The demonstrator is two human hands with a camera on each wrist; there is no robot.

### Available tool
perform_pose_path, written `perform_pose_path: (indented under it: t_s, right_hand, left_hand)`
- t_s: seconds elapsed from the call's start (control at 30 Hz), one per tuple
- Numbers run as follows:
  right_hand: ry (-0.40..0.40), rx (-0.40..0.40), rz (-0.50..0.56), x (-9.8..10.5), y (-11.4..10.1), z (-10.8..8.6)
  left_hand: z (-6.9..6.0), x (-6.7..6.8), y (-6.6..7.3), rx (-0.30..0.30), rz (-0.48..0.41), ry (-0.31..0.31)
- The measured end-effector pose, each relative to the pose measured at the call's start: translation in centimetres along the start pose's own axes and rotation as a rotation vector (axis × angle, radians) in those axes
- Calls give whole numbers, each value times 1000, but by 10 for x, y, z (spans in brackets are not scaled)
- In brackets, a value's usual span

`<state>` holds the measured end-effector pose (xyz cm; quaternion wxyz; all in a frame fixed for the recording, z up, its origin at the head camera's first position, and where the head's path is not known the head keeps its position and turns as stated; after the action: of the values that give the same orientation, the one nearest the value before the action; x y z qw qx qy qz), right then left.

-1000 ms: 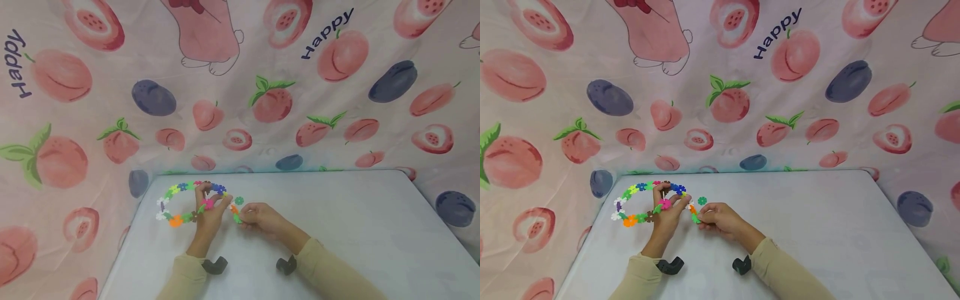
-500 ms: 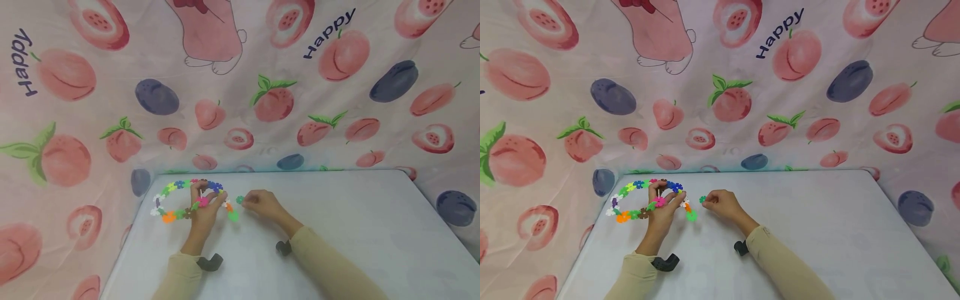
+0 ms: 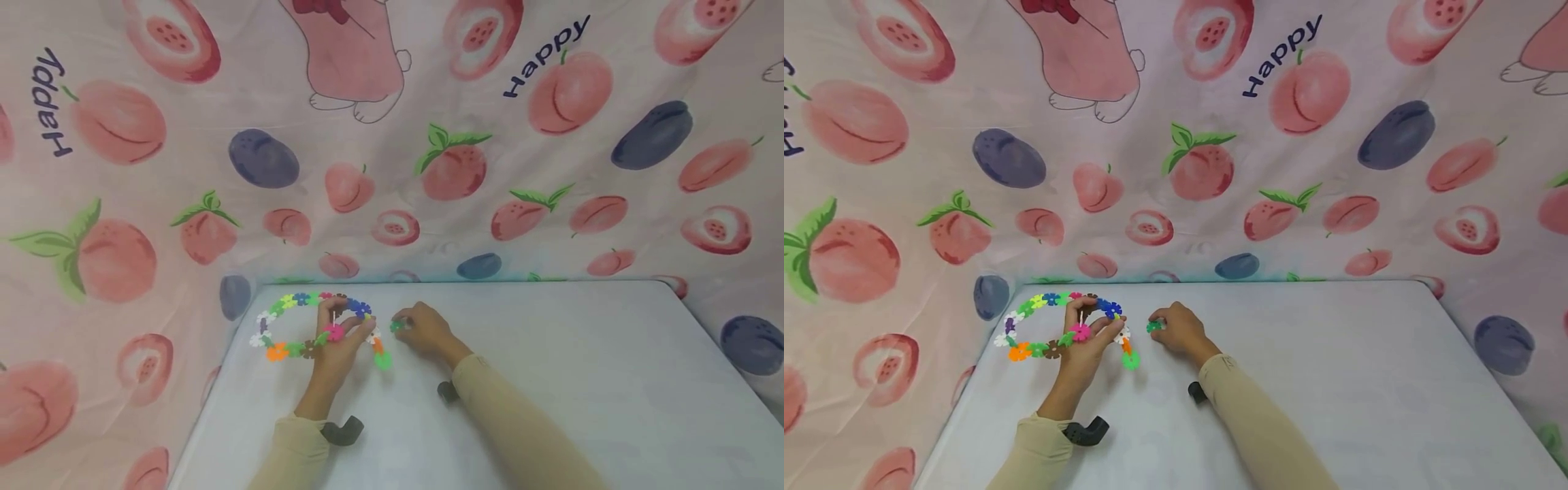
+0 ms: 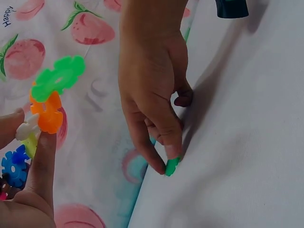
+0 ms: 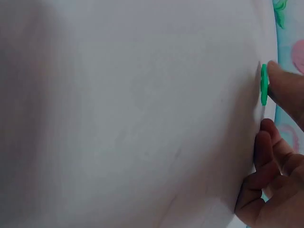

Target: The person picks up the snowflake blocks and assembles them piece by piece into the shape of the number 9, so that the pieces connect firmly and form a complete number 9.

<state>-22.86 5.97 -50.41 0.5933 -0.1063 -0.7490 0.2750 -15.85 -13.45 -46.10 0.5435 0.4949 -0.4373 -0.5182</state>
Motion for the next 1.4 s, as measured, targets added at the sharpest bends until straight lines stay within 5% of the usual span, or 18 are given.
perform_pose_path:
  t_s: [0.23,0.57,0.9,1.4]
  right_hand:
    - [12,-20,-17,2,3,0]
    - [51,-12,108,6,11,-8]
    - [66,30,307,13,24,-32]
    - [-6,27,587,33,-2,-74]
  left_hand:
    - [0,-1,-1,-6,0,-6]
    - [4,-3,-4,43,104,35]
    - [10,-3,-3,47,154,73]
    - [16,-7,-2,31,117,111]
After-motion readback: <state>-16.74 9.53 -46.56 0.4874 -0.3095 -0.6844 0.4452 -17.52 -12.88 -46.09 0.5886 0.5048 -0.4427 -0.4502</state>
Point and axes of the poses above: each hand's wrist, its own z-axis towards the middle knuckle, its own x-axis out of the back of the hand, y = z × x, the point moved 1 cm from there along z, towards the middle knuckle
